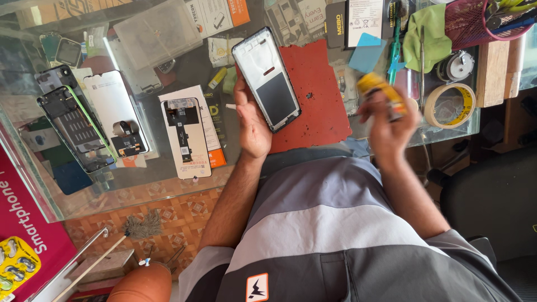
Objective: The person removes a protective film from a smartphone display assembly and places it on the table. They then use a yellow utility knife to scrape adhesive residue from the edges of the phone's metal frame. Finally, the person picks up the display assembly and aligns it with the phone frame to test the fit.
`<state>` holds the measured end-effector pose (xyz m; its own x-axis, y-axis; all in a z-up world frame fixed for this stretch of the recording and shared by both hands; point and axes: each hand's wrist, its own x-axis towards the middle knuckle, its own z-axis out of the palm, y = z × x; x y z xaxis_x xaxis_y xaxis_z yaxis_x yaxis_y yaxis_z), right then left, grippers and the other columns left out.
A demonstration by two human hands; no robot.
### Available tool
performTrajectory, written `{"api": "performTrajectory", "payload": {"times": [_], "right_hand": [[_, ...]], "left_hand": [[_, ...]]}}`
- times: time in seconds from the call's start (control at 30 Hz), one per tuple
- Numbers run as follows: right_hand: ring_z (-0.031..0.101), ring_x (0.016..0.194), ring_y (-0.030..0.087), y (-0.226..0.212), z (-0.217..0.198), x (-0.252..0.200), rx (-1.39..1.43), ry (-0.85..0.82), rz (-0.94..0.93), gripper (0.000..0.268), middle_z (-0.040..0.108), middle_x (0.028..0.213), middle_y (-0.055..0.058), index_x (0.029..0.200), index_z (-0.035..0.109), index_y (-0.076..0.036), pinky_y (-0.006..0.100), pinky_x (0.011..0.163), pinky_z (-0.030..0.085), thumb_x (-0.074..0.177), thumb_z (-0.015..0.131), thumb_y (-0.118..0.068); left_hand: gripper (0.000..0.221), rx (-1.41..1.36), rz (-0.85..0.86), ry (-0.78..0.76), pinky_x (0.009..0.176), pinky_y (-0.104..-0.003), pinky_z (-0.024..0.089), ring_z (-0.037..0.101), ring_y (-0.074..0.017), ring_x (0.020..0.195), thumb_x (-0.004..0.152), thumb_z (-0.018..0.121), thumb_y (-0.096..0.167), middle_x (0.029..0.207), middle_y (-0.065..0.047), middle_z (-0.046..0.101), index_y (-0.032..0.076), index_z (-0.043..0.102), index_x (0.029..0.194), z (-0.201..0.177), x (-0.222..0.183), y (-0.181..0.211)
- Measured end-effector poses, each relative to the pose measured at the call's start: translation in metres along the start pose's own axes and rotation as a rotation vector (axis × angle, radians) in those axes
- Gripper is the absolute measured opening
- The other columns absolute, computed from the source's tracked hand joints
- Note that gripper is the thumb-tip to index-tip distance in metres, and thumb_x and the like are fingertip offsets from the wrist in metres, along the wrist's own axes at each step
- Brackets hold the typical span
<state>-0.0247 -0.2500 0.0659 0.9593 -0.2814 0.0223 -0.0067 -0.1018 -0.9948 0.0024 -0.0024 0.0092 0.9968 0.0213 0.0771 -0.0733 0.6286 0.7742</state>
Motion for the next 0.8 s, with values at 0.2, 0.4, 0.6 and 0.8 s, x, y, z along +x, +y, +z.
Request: {"api": "performTrajectory", "payload": {"times": [0.2,0.4,0.6,0.8], "right_hand": [[0.066,0.067,0.025,0.001,-0.031,0.018,0.488,0.133,0.128,0.026,0.065,0.089,0.016,0.126,0.057,0.001,0.036,0.057,0.054,0.116,0.063,-0.022],[0.064,0.065,0.024,0.006,-0.025,0.011,0.459,0.05,0.136,0.027,0.065,0.086,0.016,0.124,0.058,0.004,0.034,0.056,0.052,0.113,0.063,-0.021],[0.064,0.066,0.023,0.007,-0.015,0.0,0.442,-0.036,0.166,0.028,0.066,0.086,0.018,0.12,0.06,0.006,0.034,0.059,0.052,0.11,0.065,-0.02],[0.066,0.075,0.021,0.002,-0.016,0.005,0.44,-0.032,0.113,0.03,0.066,0.093,0.017,0.122,0.06,0.008,0.034,0.06,0.054,0.111,0.066,-0.019]], "left_hand": [[0.087,-0.085,-0.062,-0.067,0.123,-0.05,0.038,0.041,-0.0269,0.148,0.108,0.04,0.067,0.164,-0.012,0.033,0.009,0.019,0.169,0.008,0.005,0.008],[0.083,-0.206,-0.08,-0.132,0.123,-0.054,0.041,0.044,-0.034,0.149,0.108,0.033,0.07,0.167,-0.013,0.035,0.018,0.012,0.168,0.015,0.005,0.018],[0.088,-0.18,-0.112,-0.066,0.126,-0.055,0.038,0.04,-0.0359,0.152,0.105,0.032,0.072,0.166,-0.012,0.03,0.019,0.009,0.172,0.015,0.007,0.017],[0.087,-0.283,-0.232,-0.119,0.116,-0.065,0.05,0.049,-0.0491,0.144,0.1,0.036,0.074,0.161,-0.023,0.037,0.016,0.013,0.16,0.018,0.011,0.024]]}}
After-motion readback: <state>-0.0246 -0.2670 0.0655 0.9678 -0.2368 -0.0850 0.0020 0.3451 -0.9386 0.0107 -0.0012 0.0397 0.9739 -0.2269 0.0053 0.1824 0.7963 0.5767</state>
